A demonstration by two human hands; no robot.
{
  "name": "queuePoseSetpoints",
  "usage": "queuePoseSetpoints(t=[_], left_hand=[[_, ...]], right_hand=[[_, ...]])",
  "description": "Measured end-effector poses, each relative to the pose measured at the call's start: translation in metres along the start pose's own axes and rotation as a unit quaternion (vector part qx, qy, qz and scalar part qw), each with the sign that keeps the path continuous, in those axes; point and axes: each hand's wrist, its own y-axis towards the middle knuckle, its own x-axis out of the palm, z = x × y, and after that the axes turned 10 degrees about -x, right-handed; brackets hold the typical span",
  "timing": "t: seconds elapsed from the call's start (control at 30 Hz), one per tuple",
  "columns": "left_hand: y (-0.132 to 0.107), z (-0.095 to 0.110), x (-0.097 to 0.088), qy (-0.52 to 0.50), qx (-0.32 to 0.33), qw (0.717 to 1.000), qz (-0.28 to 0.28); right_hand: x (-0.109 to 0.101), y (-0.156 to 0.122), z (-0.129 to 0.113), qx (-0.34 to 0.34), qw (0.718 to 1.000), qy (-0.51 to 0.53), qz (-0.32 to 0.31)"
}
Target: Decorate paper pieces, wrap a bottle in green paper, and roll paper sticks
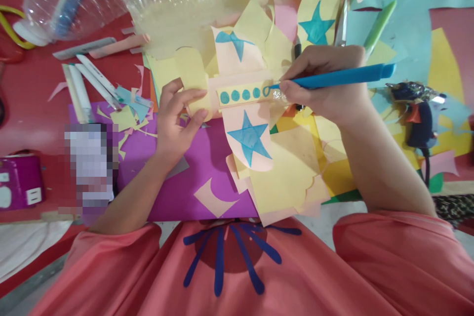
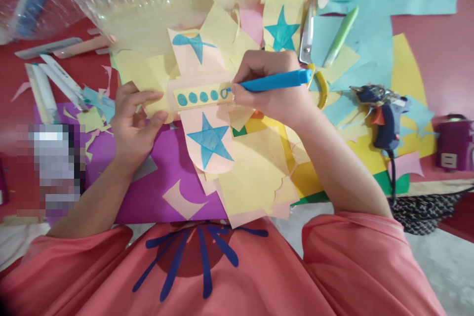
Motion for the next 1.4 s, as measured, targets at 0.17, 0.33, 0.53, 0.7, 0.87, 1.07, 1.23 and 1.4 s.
queuePoseSetpoints(t=[0.17, 0.33, 0.53, 0.7, 0.87, 1.07, 1.23, 1.4], left_hand=[[0.0, -0.0002, 0.0009, 0.006, -0.013, 1.0, 0.003], [0.0005, 0.0016, 0.0, 0.007, -0.01, 1.0, -0.001], [0.001, 0.0009, -0.0019, 0.018, 0.022, 1.0, -0.009], [0.0007, -0.0004, -0.0022, 0.027, 0.018, 0.999, -0.009], [0.0012, -0.0015, -0.0019, 0.021, 0.04, 0.999, -0.005], [0.0019, 0.0001, -0.0006, 0.023, 0.047, 0.999, 0.003], [0.0024, 0.0003, 0.0002, 0.02, 0.055, 0.998, 0.003], [0.001, -0.0017, -0.0005, 0.03, 0.044, 0.999, -0.001]], right_hand=[[0.0015, -0.0009, 0.0006, -0.009, 1.0, 0.01, 0.011], [0.0027, -0.0024, -0.0031, 0.013, 0.999, 0.039, -0.001], [0.0025, -0.0022, -0.0066, 0.003, 0.999, 0.028, -0.016], [0.0015, -0.0005, -0.0063, 0.025, 0.999, 0.014, -0.023], [0.0022, -0.0003, -0.0043, 0.011, 1.0, 0.02, 0.006], [0.003, -0.0014, -0.0026, -0.007, 1.0, -0.005, 0.022], [0.0032, -0.0018, 0.0001, -0.014, 1.0, 0.026, 0.007], [0.0036, -0.0021, -0.0035, 0.005, 1.0, 0.029, -0.003]])
